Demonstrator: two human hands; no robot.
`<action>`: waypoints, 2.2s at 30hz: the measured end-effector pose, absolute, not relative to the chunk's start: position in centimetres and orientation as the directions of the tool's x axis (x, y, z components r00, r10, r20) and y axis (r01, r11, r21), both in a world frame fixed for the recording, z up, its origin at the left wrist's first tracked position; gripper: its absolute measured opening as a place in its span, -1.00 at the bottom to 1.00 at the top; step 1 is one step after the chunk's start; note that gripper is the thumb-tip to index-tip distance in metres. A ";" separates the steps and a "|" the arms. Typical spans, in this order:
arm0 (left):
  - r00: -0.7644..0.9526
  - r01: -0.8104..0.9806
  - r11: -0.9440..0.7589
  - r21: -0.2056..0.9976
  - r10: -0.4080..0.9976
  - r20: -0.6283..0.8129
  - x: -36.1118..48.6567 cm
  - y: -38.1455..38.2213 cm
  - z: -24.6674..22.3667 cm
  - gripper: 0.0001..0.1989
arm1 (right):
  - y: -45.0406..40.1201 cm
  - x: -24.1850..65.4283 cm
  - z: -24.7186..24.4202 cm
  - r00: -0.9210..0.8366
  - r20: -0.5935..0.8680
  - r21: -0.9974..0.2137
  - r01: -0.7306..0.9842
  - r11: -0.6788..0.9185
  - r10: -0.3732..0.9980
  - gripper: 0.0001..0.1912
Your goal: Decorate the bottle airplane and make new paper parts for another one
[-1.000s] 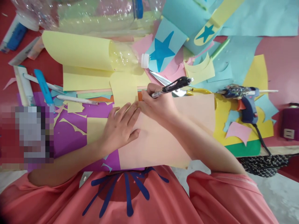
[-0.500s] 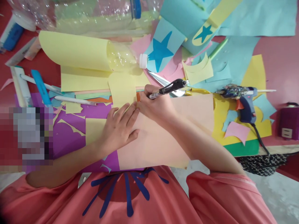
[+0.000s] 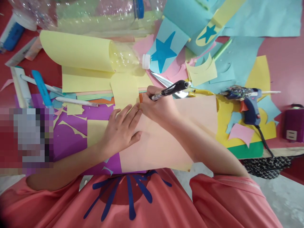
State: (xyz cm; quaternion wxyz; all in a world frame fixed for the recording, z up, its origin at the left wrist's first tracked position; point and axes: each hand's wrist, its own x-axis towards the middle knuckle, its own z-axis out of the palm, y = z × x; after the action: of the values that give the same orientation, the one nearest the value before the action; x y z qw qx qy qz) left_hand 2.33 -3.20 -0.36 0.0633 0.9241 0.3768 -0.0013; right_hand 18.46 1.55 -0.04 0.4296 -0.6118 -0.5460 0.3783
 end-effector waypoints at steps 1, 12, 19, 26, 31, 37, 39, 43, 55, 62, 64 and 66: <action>0.717 0.696 -0.709 0.111 0.696 -0.046 2.3 -3.2 -0.4 -0.43 | 1.5 18.5 0.0 0.113 0.001 -0.942 0.334 -0.037 0.994 -0.57; 0.710 0.704 -0.701 0.118 0.702 -0.061 2.3 -3.2 -0.2 -0.43 | 2.0 20.4 -1.1 0.058 0.089 -0.979 0.188 0.077 0.994 -0.73; 0.712 0.702 -0.708 0.077 0.700 -0.052 2.3 -3.2 -0.2 -0.44 | 1.9 19.9 -1.3 0.122 0.111 -0.936 0.348 0.062 0.986 -0.85; 0.705 0.709 -0.699 0.099 0.707 -0.060 2.3 -3.3 -0.2 -0.42 | 1.5 20.0 -1.9 0.049 0.066 -0.922 0.384 0.043 0.997 -0.54; 0.723 0.689 -0.720 0.077 0.691 -0.001 2.1 -3.3 -0.3 -0.45 | 1.5 20.2 -1.8 0.029 0.152 -0.884 0.452 0.122 0.988 -0.70; 0.714 0.698 -0.712 0.075 0.700 0.015 1.5 -2.8 -0.3 -0.45 | 1.4 19.9 -2.0 -0.047 0.321 -0.684 0.679 0.266 0.946 -0.79; 0.688 0.723 -0.688 0.067 0.725 0.015 1.2 -2.5 -0.2 -0.43 | 1.4 19.9 -2.0 -0.098 0.365 -0.596 0.740 0.313 0.926 -0.80; 0.642 0.764 -0.643 0.050 0.766 0.037 0.6 -1.9 -0.1 -0.44 | 1.1 19.9 -1.8 -0.201 0.353 -0.506 0.780 0.368 0.914 -0.81; 0.551 0.832 -0.551 0.060 0.834 0.023 0.3 -0.7 -0.3 -0.53 | 2.5 23.1 2.1 -0.476 -0.077 -0.535 0.761 0.367 0.876 -0.85; 0.587 0.745 -0.649 0.152 0.747 0.312 -0.2 -1.0 -0.8 -0.46 | 2.6 25.6 5.4 -0.445 -0.343 -0.637 0.757 0.143 0.827 -0.82; 0.551 0.727 -0.657 0.201 0.733 0.399 -0.3 -1.1 -1.1 -0.35 | 2.7 26.0 6.3 -0.417 -0.341 -0.678 0.730 0.087 0.842 -0.81; 0.513 0.706 -0.654 0.272 0.737 0.441 -0.3 -1.1 -1.4 -0.30 | 2.8 26.2 7.3 -0.403 -0.330 -0.717 0.695 0.051 0.854 -0.80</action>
State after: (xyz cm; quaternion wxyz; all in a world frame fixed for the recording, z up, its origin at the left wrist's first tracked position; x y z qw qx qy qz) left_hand -0.27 -1.08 -1.43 0.0287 0.8693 0.4148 0.2672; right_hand 26.15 2.85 7.28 0.0925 -0.5387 -0.7189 0.4296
